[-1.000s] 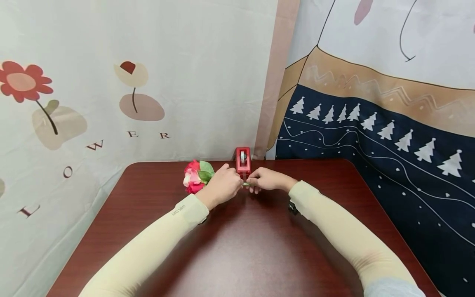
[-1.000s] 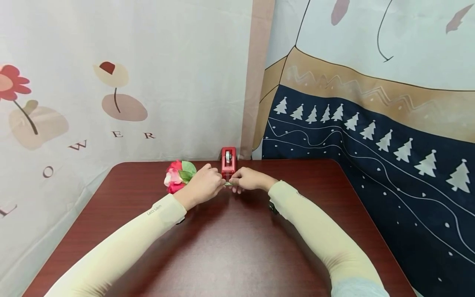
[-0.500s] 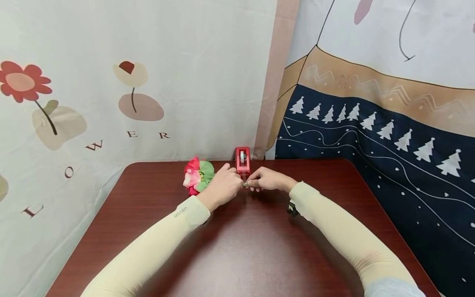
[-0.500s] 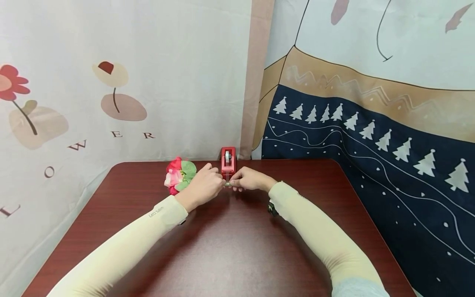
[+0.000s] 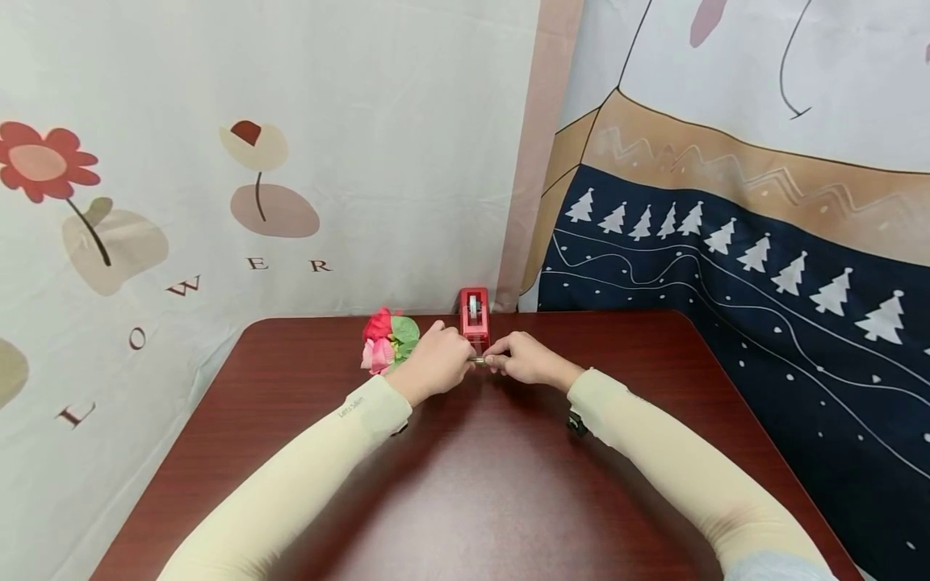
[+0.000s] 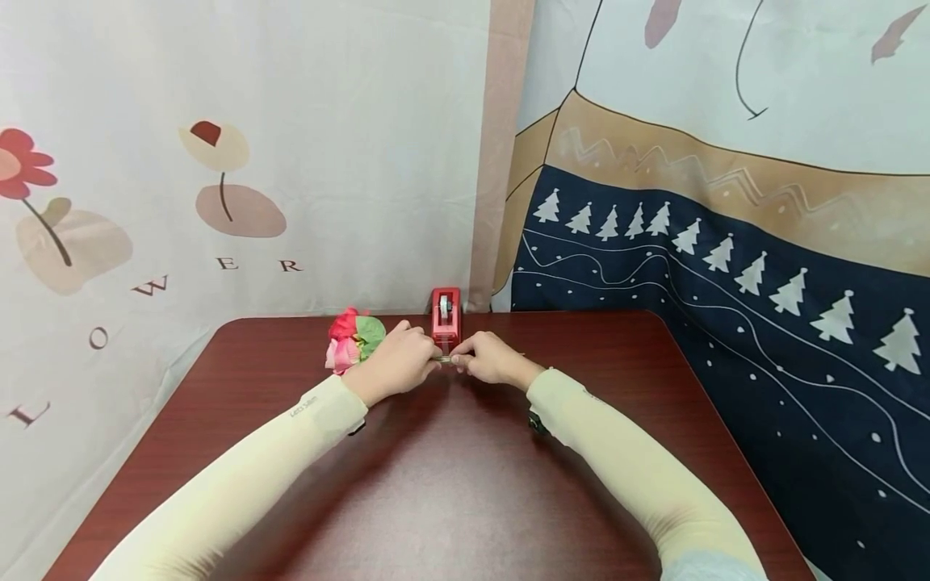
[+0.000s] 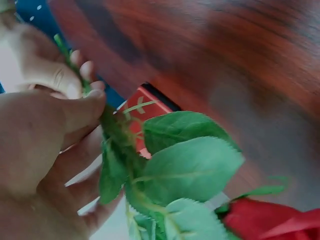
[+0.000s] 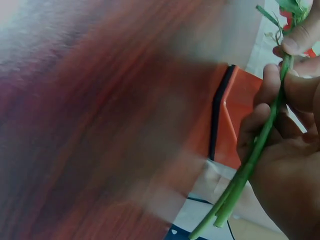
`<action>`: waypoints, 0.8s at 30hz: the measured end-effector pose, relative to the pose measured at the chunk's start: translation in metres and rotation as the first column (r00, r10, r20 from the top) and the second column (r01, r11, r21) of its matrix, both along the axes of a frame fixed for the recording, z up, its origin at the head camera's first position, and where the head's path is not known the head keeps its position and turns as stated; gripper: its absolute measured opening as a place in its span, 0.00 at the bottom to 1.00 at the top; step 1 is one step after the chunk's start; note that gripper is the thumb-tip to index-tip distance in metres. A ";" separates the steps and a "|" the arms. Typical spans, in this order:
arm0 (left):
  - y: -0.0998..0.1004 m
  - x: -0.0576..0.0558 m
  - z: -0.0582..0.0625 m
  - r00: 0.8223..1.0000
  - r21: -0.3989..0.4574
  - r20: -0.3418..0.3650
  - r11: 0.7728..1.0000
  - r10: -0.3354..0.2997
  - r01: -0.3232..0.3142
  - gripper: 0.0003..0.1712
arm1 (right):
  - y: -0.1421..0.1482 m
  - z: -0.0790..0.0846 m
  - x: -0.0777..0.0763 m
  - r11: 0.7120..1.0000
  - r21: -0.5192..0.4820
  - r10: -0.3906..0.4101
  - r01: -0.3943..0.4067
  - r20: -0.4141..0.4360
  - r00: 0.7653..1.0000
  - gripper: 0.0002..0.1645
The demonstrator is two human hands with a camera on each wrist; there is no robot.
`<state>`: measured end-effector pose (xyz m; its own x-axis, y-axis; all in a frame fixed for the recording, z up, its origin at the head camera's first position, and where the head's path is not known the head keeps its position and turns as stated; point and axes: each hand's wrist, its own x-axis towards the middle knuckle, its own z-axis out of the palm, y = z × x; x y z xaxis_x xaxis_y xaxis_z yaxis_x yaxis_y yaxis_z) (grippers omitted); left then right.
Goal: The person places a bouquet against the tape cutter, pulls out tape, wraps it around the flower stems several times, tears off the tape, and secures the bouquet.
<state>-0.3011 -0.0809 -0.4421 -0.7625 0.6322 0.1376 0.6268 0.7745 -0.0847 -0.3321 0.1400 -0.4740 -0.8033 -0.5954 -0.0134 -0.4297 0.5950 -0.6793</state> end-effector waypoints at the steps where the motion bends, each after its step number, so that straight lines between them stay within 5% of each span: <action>1: 0.000 -0.001 0.002 0.999 0.005 0.032 1.000 0.003 -0.003 0.04 | 0.000 -0.001 0.001 1.000 -0.001 -0.001 0.001 -0.021 1.000 0.12; 7: -0.001 -0.008 0.013 0.970 0.030 0.243 0.999 0.010 -0.018 0.11 | 0.001 -0.008 0.002 1.000 -0.007 0.019 -0.020 -0.149 0.989 0.11; 14: -0.006 -0.022 0.022 0.893 0.025 0.448 0.997 0.050 -0.068 0.17 | 0.001 -0.011 0.004 0.999 -0.035 0.028 -0.037 -0.227 0.973 0.11; 19: -0.006 -0.028 0.023 0.847 -0.009 0.532 1.000 0.025 -0.024 0.18 | -0.001 -0.014 0.006 0.999 -0.012 0.034 -0.039 -0.286 0.957 0.12; 24: -0.005 -0.030 0.021 0.856 0.000 0.518 1.000 0.010 -0.012 0.16 | -0.001 -0.014 0.009 1.000 -0.017 0.020 -0.026 -0.283 0.959 0.13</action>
